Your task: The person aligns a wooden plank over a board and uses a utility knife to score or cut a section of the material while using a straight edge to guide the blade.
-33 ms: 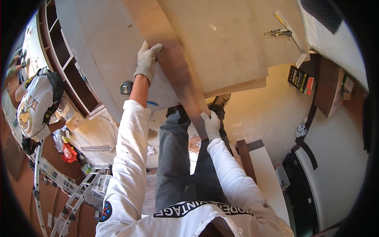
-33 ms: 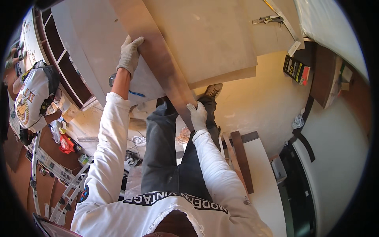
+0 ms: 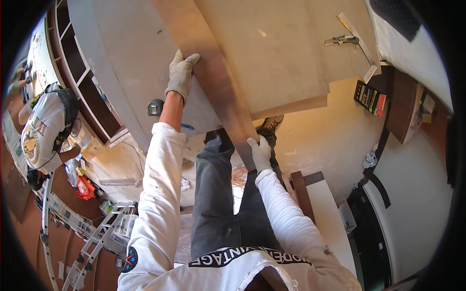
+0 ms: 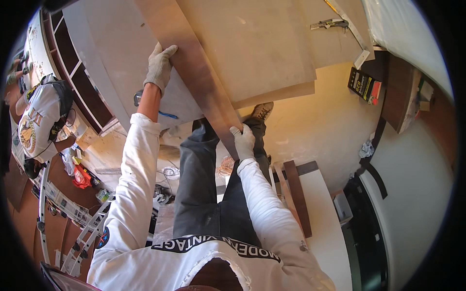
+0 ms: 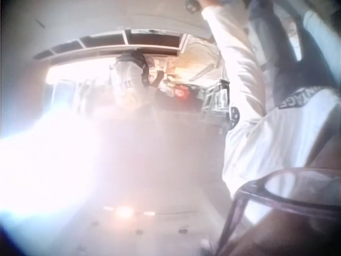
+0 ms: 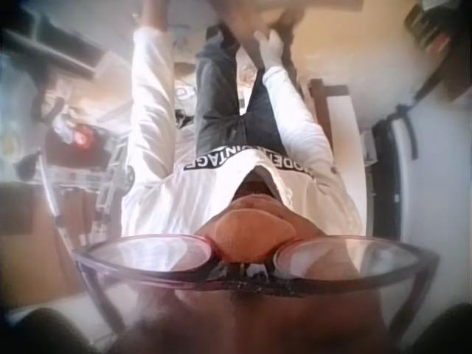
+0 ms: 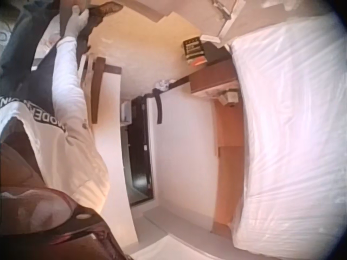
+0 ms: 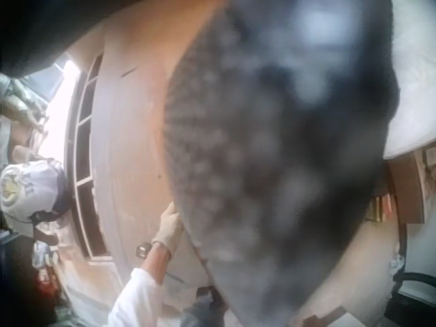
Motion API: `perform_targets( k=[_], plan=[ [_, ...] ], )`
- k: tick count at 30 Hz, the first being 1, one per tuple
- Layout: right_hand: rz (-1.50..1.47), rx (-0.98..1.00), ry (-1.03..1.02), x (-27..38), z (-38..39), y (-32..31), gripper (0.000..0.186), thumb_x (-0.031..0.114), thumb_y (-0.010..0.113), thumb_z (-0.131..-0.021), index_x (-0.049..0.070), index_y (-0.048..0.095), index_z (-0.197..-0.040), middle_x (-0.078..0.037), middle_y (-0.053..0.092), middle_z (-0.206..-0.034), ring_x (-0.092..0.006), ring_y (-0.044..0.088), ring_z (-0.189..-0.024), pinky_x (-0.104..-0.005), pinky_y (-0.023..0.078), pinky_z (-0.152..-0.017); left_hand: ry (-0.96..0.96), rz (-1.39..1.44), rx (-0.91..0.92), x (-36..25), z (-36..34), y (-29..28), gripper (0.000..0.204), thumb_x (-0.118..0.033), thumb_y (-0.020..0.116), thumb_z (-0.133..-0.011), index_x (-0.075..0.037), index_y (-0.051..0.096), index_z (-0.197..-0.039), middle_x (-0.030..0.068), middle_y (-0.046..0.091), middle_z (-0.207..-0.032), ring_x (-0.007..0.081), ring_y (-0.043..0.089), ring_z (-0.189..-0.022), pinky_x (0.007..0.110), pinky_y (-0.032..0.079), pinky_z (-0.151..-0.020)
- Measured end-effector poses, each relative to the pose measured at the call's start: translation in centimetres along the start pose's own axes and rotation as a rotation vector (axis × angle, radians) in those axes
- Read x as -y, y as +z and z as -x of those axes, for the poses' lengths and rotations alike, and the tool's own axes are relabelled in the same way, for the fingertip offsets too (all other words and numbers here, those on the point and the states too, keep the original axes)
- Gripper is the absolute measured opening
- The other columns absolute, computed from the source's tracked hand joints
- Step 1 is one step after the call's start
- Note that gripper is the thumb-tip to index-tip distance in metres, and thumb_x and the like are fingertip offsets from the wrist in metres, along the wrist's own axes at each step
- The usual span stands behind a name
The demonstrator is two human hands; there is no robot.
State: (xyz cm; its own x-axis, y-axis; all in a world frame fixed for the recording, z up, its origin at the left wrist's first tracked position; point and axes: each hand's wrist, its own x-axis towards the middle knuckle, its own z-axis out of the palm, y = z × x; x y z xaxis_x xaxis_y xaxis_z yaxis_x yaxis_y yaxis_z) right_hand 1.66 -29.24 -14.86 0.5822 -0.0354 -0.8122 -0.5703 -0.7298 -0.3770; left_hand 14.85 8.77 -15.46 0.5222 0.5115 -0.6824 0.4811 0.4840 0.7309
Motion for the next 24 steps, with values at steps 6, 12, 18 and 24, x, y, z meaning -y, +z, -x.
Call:
perform_targets(
  k=[6,12,18,24],
  plan=[
    [0.088,-0.125,-0.026,0.2,0.6,1.1,0.055,0.045,0.077,-0.090,0.004,0.068,-0.126,-0.022,0.071,-0.118,-0.0400,0.067,-0.111,-0.0468,0.052,-0.096,-0.058,-0.175,-0.021,0.1,-0.3,-0.7,0.042,-0.009,0.066,-0.099,-0.009,0.062,-0.140,0.0025,0.069,-0.126,0.0154,0.065,-0.112,0.033,0.054,-0.094],
    [0.161,-0.121,-0.014,0.1,1.0,1.3,0.059,0.048,0.074,-0.092,0.004,0.066,-0.130,-0.023,0.069,-0.122,-0.0409,0.064,-0.116,-0.0481,0.050,-0.099,-0.003,-0.230,-0.039,0.2,-0.9,-0.4,0.050,-0.014,0.072,-0.091,-0.016,0.067,-0.141,-0.0021,0.073,-0.103,0.0097,0.062,-0.083,0.027,0.051,-0.075],
    [0.115,-0.063,0.005,0.7,1.5,0.4,0.059,0.046,0.075,-0.091,0.003,0.066,-0.130,-0.023,0.069,-0.124,-0.0403,0.065,-0.118,-0.0471,0.050,-0.100,-0.007,-0.308,-0.148,0.9,-1.9,-0.2,0.048,-0.018,0.077,-0.087,-0.011,0.071,-0.134,0.0016,0.074,-0.092,0.0120,0.064,-0.071,0.031,0.055,-0.066],
    [0.112,-0.079,-0.008,0.7,1.2,0.1,0.050,0.040,0.076,-0.092,0.005,0.068,-0.127,-0.020,0.073,-0.121,-0.0369,0.069,-0.113,-0.0449,0.053,-0.096,-0.053,-0.402,-0.196,0.1,-2.2,-0.1,0.041,-0.015,0.075,-0.086,-0.003,0.075,-0.125,0.0067,0.075,-0.089,0.0131,0.068,-0.071,0.031,0.056,-0.064]
  ],
)
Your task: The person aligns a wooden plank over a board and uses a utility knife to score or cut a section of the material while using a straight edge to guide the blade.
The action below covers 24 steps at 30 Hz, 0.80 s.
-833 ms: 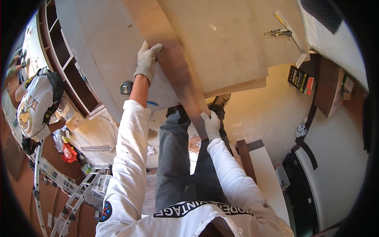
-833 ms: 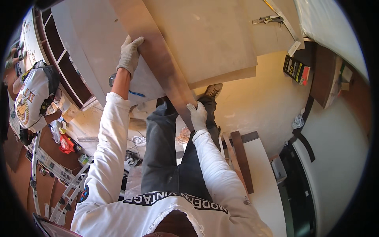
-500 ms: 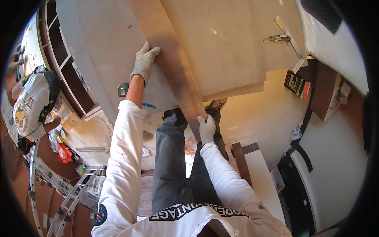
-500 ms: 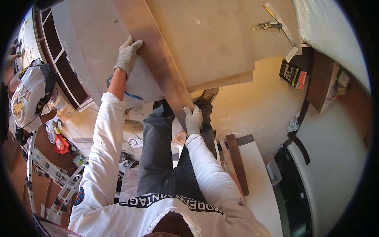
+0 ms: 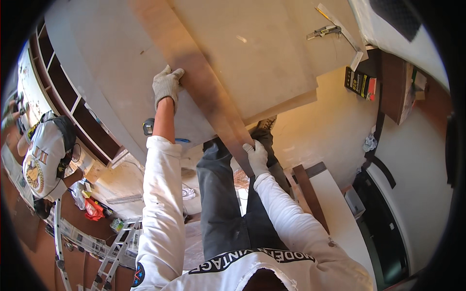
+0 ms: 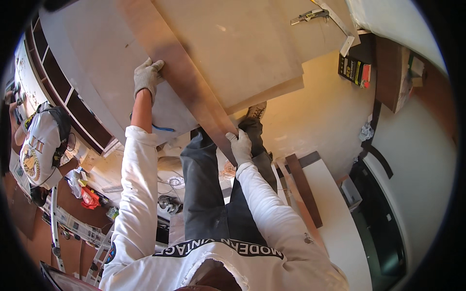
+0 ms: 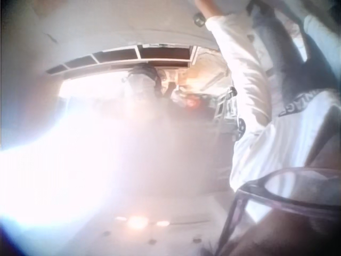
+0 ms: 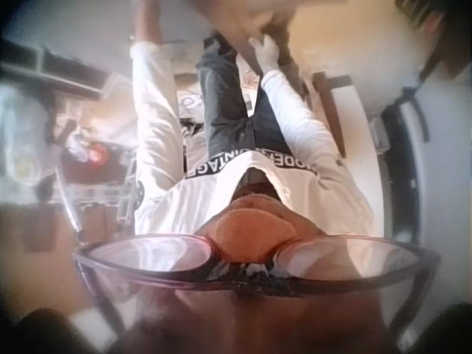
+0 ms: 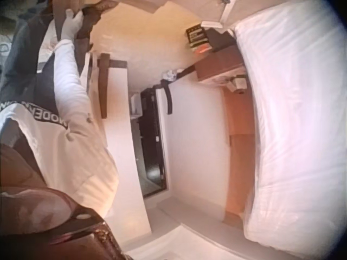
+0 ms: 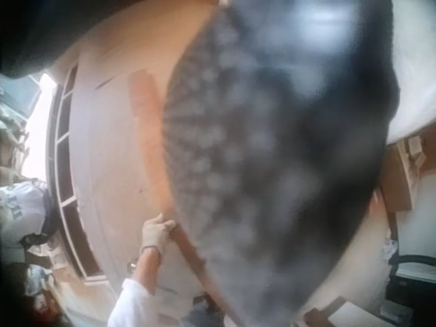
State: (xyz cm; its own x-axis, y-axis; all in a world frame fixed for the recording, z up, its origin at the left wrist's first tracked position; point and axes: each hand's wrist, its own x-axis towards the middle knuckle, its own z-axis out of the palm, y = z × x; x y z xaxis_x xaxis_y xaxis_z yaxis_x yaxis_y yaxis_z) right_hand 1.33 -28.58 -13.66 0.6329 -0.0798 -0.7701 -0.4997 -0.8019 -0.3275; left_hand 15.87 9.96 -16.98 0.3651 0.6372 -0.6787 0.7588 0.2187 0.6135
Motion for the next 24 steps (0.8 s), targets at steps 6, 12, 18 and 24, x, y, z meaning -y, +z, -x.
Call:
perform_targets(
  k=[6,12,18,24],
  plan=[
    [0.005,0.003,0.009,0.0,-0.2,-0.1,0.049,0.041,0.076,-0.092,0.005,0.070,-0.125,-0.020,0.073,-0.119,-0.0367,0.070,-0.112,-0.0455,0.053,-0.096,-0.101,-0.031,-0.024,-2.0,1.3,-1.4,0.040,-0.020,0.076,-0.087,0.001,0.075,-0.120,0.0125,0.076,-0.091,0.0210,0.073,-0.079,0.034,0.059,-0.069],
    [0.010,-0.018,-0.036,0.2,0.1,0.0,0.050,0.041,0.075,-0.092,0.004,0.069,-0.125,-0.021,0.073,-0.119,-0.0395,0.069,-0.110,-0.0465,0.053,-0.095,0.264,-0.381,-0.084,2.8,2.9,0.2,0.041,-0.027,0.076,-0.087,0.001,0.073,-0.118,0.0190,0.077,-0.105,0.0317,0.074,-0.100,0.041,0.056,-0.090],
    [0.020,-0.015,-0.048,-0.3,0.0,-0.3,0.054,0.043,0.075,-0.092,0.003,0.068,-0.127,-0.023,0.071,-0.120,-0.0404,0.067,-0.113,-0.0468,0.052,-0.096,0.250,-0.612,-0.103,1.2,4.9,0.8,0.046,-0.030,0.075,-0.087,-0.004,0.071,-0.124,0.0201,0.075,-0.110,0.0371,0.071,-0.104,0.045,0.055,-0.093],
    [-0.014,0.067,-0.034,-1.0,-1.3,-0.8,0.059,0.047,0.072,-0.094,0.001,0.065,-0.130,-0.025,0.068,-0.125,-0.0423,0.064,-0.118,-0.0480,0.050,-0.101,0.245,-0.581,-0.110,1.4,4.1,0.5,0.042,-0.030,0.075,-0.086,-0.009,0.074,-0.122,0.0175,0.076,-0.110,0.0368,0.070,-0.107,0.044,0.054,-0.095]
  ],
)
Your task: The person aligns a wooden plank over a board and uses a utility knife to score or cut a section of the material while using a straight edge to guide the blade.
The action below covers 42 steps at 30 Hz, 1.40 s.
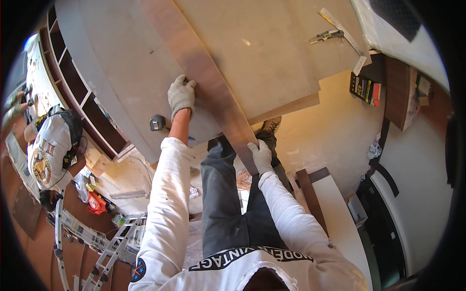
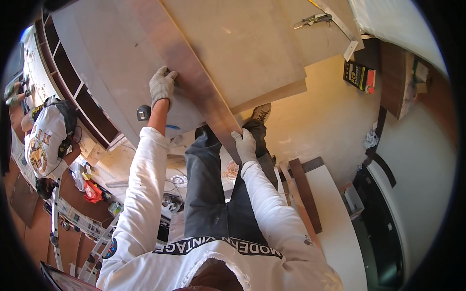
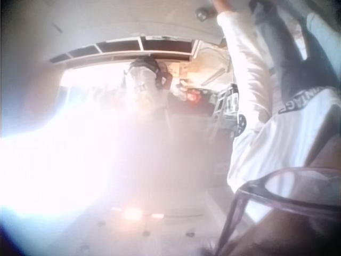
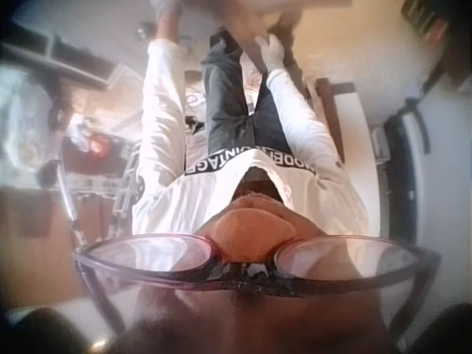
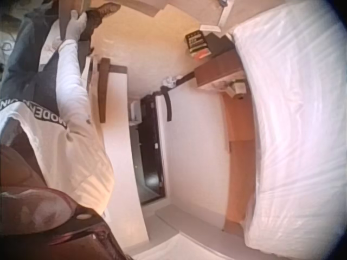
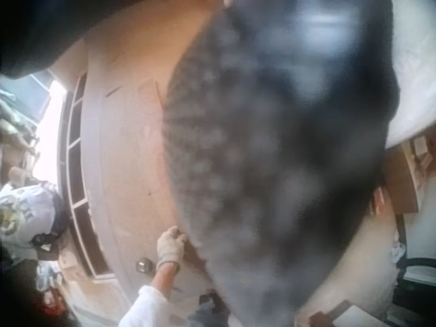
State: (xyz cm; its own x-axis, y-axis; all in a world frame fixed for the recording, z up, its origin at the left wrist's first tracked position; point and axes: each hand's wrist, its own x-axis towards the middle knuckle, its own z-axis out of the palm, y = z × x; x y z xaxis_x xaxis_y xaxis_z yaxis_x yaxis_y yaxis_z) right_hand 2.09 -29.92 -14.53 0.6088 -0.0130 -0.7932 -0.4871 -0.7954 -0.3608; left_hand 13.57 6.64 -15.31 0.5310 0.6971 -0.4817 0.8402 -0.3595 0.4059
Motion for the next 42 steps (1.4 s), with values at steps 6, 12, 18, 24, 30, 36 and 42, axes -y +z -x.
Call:
perform_targets(
  k=[6,12,18,24,30,36,42],
  plan=[
    [0.060,-0.064,-0.044,0.3,1.0,0.6,0.050,0.044,0.073,-0.094,0.005,0.069,-0.126,-0.021,0.074,-0.115,-0.0396,0.070,-0.110,-0.0465,0.053,-0.093,-0.056,0.055,0.057,0.2,0.0,-0.4,0.048,-0.024,0.078,-0.086,-0.003,0.071,-0.128,0.0144,0.077,-0.106,0.0242,0.073,-0.099,0.034,0.054,-0.091],
    [-0.014,0.017,0.020,0.7,0.8,0.2,0.054,0.045,0.071,-0.095,0.001,0.066,-0.126,-0.025,0.069,-0.121,-0.0421,0.065,-0.115,-0.0476,0.051,-0.098,-0.025,0.021,0.113,0.0,-0.4,-0.3,0.040,-0.019,0.075,-0.087,-0.003,0.073,-0.124,0.0128,0.078,-0.107,0.0211,0.073,-0.096,0.033,0.054,-0.090],
    [0.022,-0.028,-0.035,1.3,1.7,0.0,0.052,0.043,0.072,-0.095,0.002,0.066,-0.127,-0.024,0.070,-0.120,-0.0422,0.065,-0.115,-0.0478,0.051,-0.097,0.029,0.091,0.049,1.1,-0.4,-0.2,0.038,-0.021,0.075,-0.087,-0.005,0.074,-0.121,0.0125,0.078,-0.105,0.0227,0.073,-0.094,0.034,0.054,-0.088],
    [0.006,-0.024,-0.021,1.0,1.1,0.2,0.052,0.043,0.071,-0.096,0.004,0.066,-0.129,-0.023,0.069,-0.123,-0.0420,0.064,-0.116,-0.0478,0.051,-0.098,0.045,-0.050,0.080,0.6,-0.7,-0.2,0.036,-0.032,0.071,-0.085,-0.009,0.075,-0.113,0.0192,0.075,-0.108,0.0393,0.070,-0.105,0.046,0.054,-0.092],
    [0.040,-0.069,-0.029,0.7,1.1,0.1,0.049,0.041,0.072,-0.095,0.006,0.068,-0.129,-0.021,0.071,-0.122,-0.0389,0.067,-0.115,-0.0461,0.051,-0.099,0.017,0.004,0.140,0.4,-0.5,-0.6,0.035,-0.032,0.071,-0.086,-0.009,0.075,-0.111,0.0187,0.075,-0.109,0.0391,0.070,-0.105,0.046,0.054,-0.092],
    [0.001,-0.057,-0.039,0.7,1.1,0.2,0.047,0.040,0.071,-0.096,0.006,0.067,-0.129,-0.021,0.071,-0.122,-0.0395,0.066,-0.115,-0.0462,0.051,-0.099,0.008,-0.027,0.129,0.2,-0.4,-0.8,0.033,-0.030,0.073,-0.085,-0.009,0.076,-0.111,0.0160,0.077,-0.104,0.0373,0.072,-0.101,0.046,0.055,-0.090],
    [0.127,-0.021,-0.046,0.8,0.8,0.1,0.055,0.043,0.069,-0.096,0.001,0.065,-0.131,-0.026,0.068,-0.124,-0.0426,0.064,-0.118,-0.0482,0.049,-0.101,-0.006,-0.032,0.097,-0.1,-0.4,-0.6,0.032,-0.029,0.073,-0.086,-0.011,0.076,-0.112,0.0160,0.076,-0.105,0.0373,0.071,-0.103,0.047,0.055,-0.091]
  ],
)
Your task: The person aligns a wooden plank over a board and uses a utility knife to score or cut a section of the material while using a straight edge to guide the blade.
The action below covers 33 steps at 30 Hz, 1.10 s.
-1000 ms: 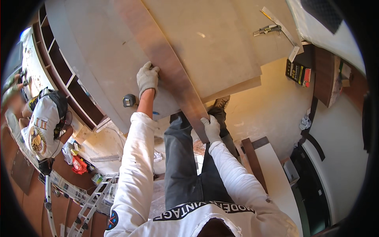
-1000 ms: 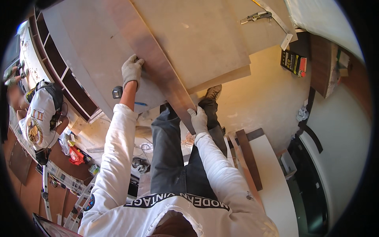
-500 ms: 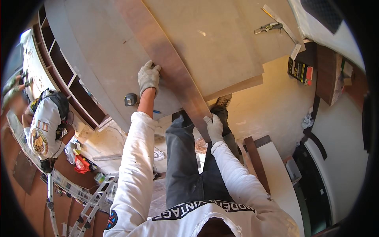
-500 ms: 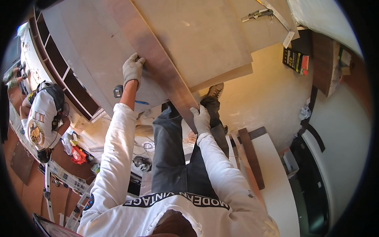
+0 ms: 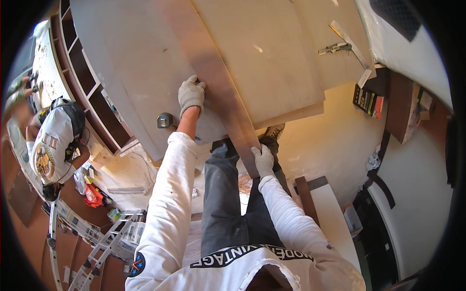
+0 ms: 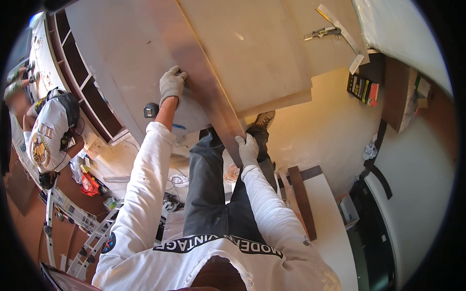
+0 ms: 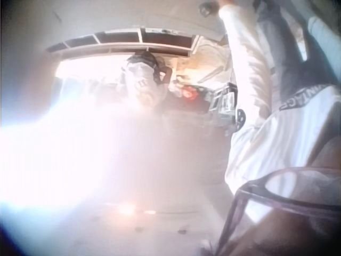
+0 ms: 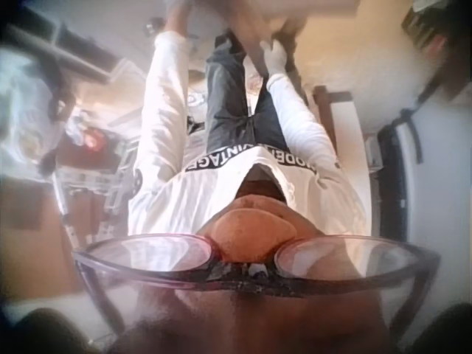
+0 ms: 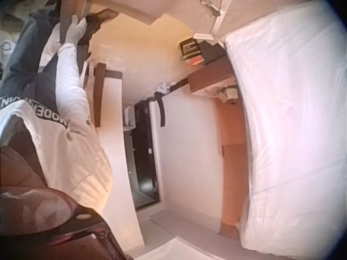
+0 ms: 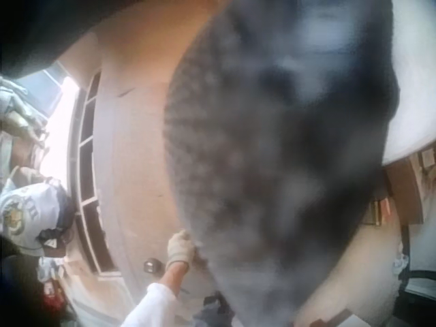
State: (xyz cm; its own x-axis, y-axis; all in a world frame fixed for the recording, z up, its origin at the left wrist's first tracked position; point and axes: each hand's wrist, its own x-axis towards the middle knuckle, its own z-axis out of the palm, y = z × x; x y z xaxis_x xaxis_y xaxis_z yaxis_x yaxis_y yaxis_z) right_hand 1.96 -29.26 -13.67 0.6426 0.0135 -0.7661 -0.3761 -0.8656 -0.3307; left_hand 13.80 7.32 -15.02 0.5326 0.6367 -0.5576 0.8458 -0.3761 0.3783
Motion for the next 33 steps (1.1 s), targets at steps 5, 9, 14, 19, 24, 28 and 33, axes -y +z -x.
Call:
perform_targets(
  k=[5,9,14,19,24,28,33],
  plan=[
    [0.037,0.034,-0.019,0.2,-0.6,-0.8,0.046,0.037,0.067,-0.097,0.007,0.066,-0.132,-0.023,0.070,-0.125,-0.0418,0.064,-0.118,-0.0477,0.049,-0.101,-0.023,-0.089,0.010,-0.1,-0.4,0.2,0.034,-0.030,0.074,-0.086,-0.012,0.075,-0.114,0.0165,0.075,-0.110,0.0378,0.070,-0.107,0.048,0.055,-0.093],
    [0.031,0.133,0.021,0.6,-0.9,-1.8,0.048,0.038,0.067,-0.097,0.006,0.065,-0.132,-0.027,0.067,-0.125,-0.0440,0.063,-0.119,-0.0486,0.049,-0.101,-0.024,-0.060,0.038,0.1,-0.3,0.3,0.035,-0.031,0.074,-0.085,-0.012,0.075,-0.115,0.0169,0.075,-0.113,0.0372,0.069,-0.108,0.047,0.054,-0.094],
    [0.070,0.085,0.014,0.5,-0.7,-1.6,0.045,0.038,0.065,-0.098,0.006,0.066,-0.130,-0.026,0.069,-0.122,-0.0433,0.064,-0.116,-0.0489,0.049,-0.099,-0.022,0.002,0.068,0.6,-0.8,0.4,0.037,-0.031,0.075,-0.085,-0.012,0.075,-0.117,0.0168,0.075,-0.112,0.0373,0.070,-0.108,0.047,0.055,-0.094],
    [0.101,0.049,-0.001,0.1,-0.6,-0.8,0.045,0.038,0.065,-0.098,0.005,0.066,-0.130,-0.026,0.070,-0.119,-0.0437,0.065,-0.114,-0.0495,0.050,-0.098,0.008,-0.009,0.038,0.9,-0.7,0.4,0.038,-0.031,0.075,-0.085,-0.011,0.075,-0.118,0.0158,0.076,-0.111,0.0372,0.071,-0.108,0.046,0.055,-0.094],
    [0.102,0.021,-0.041,-0.6,-0.8,-0.6,0.052,0.043,0.065,-0.098,0.003,0.063,-0.132,-0.028,0.067,-0.123,-0.0439,0.063,-0.117,-0.0502,0.048,-0.101,0.015,-0.022,0.044,0.2,-0.5,-0.1,0.039,-0.032,0.074,-0.085,-0.010,0.075,-0.117,0.0155,0.077,-0.109,0.0366,0.071,-0.107,0.046,0.055,-0.094],
    [0.073,0.069,-0.015,-0.5,-1.0,-0.8,0.053,0.044,0.063,-0.097,0.004,0.063,-0.133,-0.028,0.067,-0.122,-0.0455,0.062,-0.117,-0.0513,0.047,-0.101,0.017,-0.018,0.075,-0.1,-0.1,-0.2,0.036,-0.032,0.072,-0.086,-0.011,0.075,-0.115,0.0178,0.076,-0.109,0.0378,0.070,-0.107,0.048,0.055,-0.094],
    [0.087,0.040,-0.013,1.1,-0.8,-1.1,0.056,0.043,0.062,-0.095,0.005,0.062,-0.135,-0.029,0.062,-0.130,-0.0459,0.057,-0.124,-0.0513,0.044,-0.105,0.095,-0.031,-0.073,1.2,-0.5,0.6,0.027,-0.031,0.066,-0.088,-0.010,0.073,-0.105,0.0227,0.070,-0.109,0.0441,0.066,-0.106,0.053,0.053,-0.093]
  ],
)
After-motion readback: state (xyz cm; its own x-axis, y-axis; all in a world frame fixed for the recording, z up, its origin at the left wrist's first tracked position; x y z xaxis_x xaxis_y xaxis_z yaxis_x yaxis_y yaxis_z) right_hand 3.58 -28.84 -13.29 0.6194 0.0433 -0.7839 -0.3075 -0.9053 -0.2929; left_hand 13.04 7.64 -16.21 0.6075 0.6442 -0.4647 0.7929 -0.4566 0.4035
